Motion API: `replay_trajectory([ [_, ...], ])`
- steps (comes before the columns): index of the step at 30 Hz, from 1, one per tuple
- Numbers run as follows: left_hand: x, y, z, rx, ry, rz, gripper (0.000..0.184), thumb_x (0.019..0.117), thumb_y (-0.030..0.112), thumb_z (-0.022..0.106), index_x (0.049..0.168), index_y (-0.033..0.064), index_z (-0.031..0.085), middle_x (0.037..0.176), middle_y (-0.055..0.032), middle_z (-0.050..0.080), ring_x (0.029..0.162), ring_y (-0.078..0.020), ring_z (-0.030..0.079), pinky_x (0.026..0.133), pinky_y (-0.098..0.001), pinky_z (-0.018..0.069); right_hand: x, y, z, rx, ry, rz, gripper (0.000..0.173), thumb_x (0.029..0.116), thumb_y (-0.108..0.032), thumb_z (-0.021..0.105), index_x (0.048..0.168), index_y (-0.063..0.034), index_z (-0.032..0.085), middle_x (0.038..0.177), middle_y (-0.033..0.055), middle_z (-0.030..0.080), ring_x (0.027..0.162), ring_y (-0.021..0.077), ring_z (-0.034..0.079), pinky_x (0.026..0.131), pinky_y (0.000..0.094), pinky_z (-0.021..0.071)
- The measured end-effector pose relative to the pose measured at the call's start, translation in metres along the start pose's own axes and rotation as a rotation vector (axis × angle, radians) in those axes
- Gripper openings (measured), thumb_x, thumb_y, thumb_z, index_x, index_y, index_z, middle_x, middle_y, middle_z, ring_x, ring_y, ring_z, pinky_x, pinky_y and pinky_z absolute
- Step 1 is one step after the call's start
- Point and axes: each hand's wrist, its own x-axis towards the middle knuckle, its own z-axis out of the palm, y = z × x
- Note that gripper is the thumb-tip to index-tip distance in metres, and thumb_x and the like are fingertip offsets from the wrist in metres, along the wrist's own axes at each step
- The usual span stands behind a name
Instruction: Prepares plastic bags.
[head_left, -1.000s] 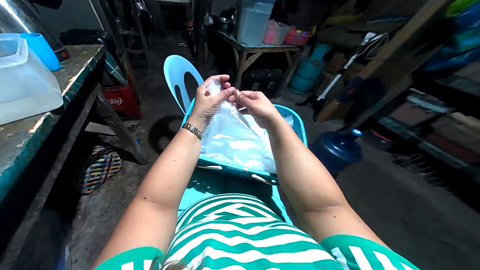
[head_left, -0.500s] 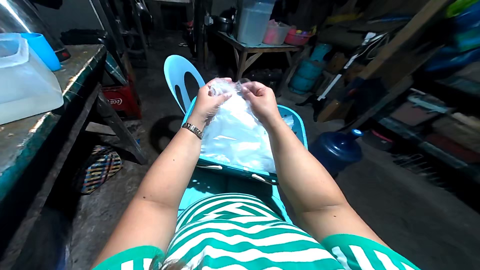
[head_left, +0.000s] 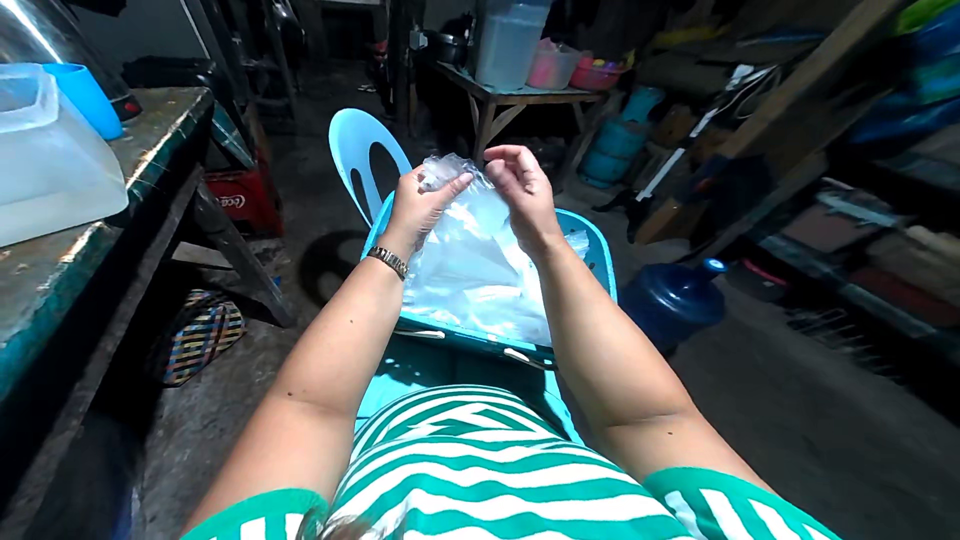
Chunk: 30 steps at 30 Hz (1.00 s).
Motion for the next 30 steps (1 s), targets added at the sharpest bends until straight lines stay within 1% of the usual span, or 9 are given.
replay_trajectory([
  [3, -0.003, 0.006, 0.002, -0.041, 0.019, -0.036, 0.022, 0.0897, 0.004, 0.075, 0.107, -0.0014, 0.064, 0.089, -0.0018, 0.070, 0.080, -0.0049, 0.069, 0.078, -0.0246, 0.0596, -0.002, -0.003, 0.003, -0.175, -0.009, 0.086, 0.019, 0.0915, -0.017, 0.076, 0.099, -0.0007, 0.070, 0.091, 0.0044, 0.070, 0.080, 0.0033, 0.064, 0.079, 0.0241, 0.0535],
  [8, -0.001, 0.002, 0.000, -0.053, -0.016, -0.012, 0.026, 0.0920, -0.001, 0.070, 0.116, -0.0016, 0.059, 0.100, -0.0034, 0.066, 0.089, -0.0052, 0.066, 0.084, -0.0242, 0.0575, 0.000, -0.009, 0.002, -0.199, -0.033, 0.179, 0.020, 0.1038, -0.015, 0.058, 0.102, -0.0009, 0.072, 0.081, -0.0005, 0.068, 0.069, 0.0002, 0.060, 0.072, 0.0219, 0.0524],
  [11, -0.002, 0.008, 0.001, -0.051, -0.031, -0.129, 0.014, 0.0984, 0.010, 0.067, 0.109, 0.0010, 0.064, 0.089, 0.0005, 0.070, 0.079, -0.0035, 0.068, 0.078, -0.0243, 0.0589, 0.001, -0.008, 0.003, -0.195, -0.049, 0.225, 0.023, 0.1061, -0.018, 0.055, 0.106, -0.0026, 0.073, 0.076, -0.0026, 0.066, 0.064, 0.0002, 0.057, 0.068, 0.0221, 0.0517],
  [16, -0.011, 0.014, -0.009, -0.335, -0.295, -0.163, 0.012, 0.0921, -0.001, 0.062, 0.093, 0.0111, 0.063, 0.084, 0.0020, 0.073, 0.076, -0.0051, 0.070, 0.072, -0.0238, 0.0601, 0.006, -0.011, 0.001, 0.241, 0.070, 0.402, 0.021, 0.1089, -0.013, 0.046, 0.105, -0.0025, 0.064, 0.084, -0.0009, 0.065, 0.073, 0.0045, 0.062, 0.071, 0.0234, 0.0546],
  [20, -0.010, 0.010, -0.012, -0.359, -0.402, -0.142, 0.018, 0.0865, 0.000, 0.059, 0.099, 0.0127, 0.061, 0.080, 0.0062, 0.069, 0.073, -0.0025, 0.066, 0.071, -0.0205, 0.0575, 0.008, -0.022, -0.003, 0.632, 0.138, 0.589, 0.029, 0.1133, -0.026, 0.033, 0.099, -0.0130, 0.056, 0.074, -0.0043, 0.062, 0.063, 0.0041, 0.062, 0.061, 0.0208, 0.0555],
  [23, -0.008, 0.016, -0.009, -0.471, -0.224, -0.192, 0.019, 0.1032, 0.002, 0.045, 0.098, 0.0130, 0.060, 0.077, 0.0049, 0.068, 0.072, -0.0030, 0.066, 0.071, -0.0208, 0.0584, -0.001, -0.019, -0.014, 0.526, -0.305, 0.559, 0.042, 0.1120, -0.034, 0.029, 0.090, -0.0151, 0.060, 0.075, -0.0050, 0.067, 0.069, 0.0031, 0.064, 0.067, 0.0229, 0.0561],
  [25, -0.008, 0.021, -0.009, -0.483, -0.171, -0.254, 0.021, 0.1088, 0.011, 0.041, 0.101, 0.0144, 0.060, 0.081, 0.0044, 0.070, 0.076, -0.0028, 0.068, 0.072, -0.0214, 0.0590, -0.004, -0.016, -0.018, 0.536, -0.534, 0.393, 0.022, 0.0979, -0.014, 0.053, 0.086, -0.0168, 0.071, 0.078, -0.0076, 0.073, 0.069, 0.0001, 0.067, 0.067, 0.0211, 0.0585],
  [27, -0.010, 0.022, -0.013, -0.508, -0.189, -0.275, 0.025, 0.1110, 0.018, 0.038, 0.107, 0.0131, 0.062, 0.089, 0.0030, 0.072, 0.084, -0.0031, 0.070, 0.078, -0.0218, 0.0594, -0.006, -0.013, -0.018, 0.650, -0.465, 0.284, 0.014, 0.0918, -0.009, 0.063, 0.090, -0.0177, 0.074, 0.084, -0.0076, 0.075, 0.075, 0.0006, 0.069, 0.073, 0.0222, 0.0593],
  [30, -0.019, 0.026, -0.013, -0.457, -0.253, -0.255, 0.029, 0.1068, 0.005, 0.035, 0.101, 0.0146, 0.062, 0.086, 0.0076, 0.071, 0.081, 0.0016, 0.067, 0.076, -0.0170, 0.0570, -0.001, -0.011, -0.020, 0.863, -0.176, 0.291, 0.031, 0.1089, -0.015, 0.036, 0.097, -0.0176, 0.065, 0.087, -0.0042, 0.073, 0.079, 0.0043, 0.069, 0.076, 0.0243, 0.0584],
])
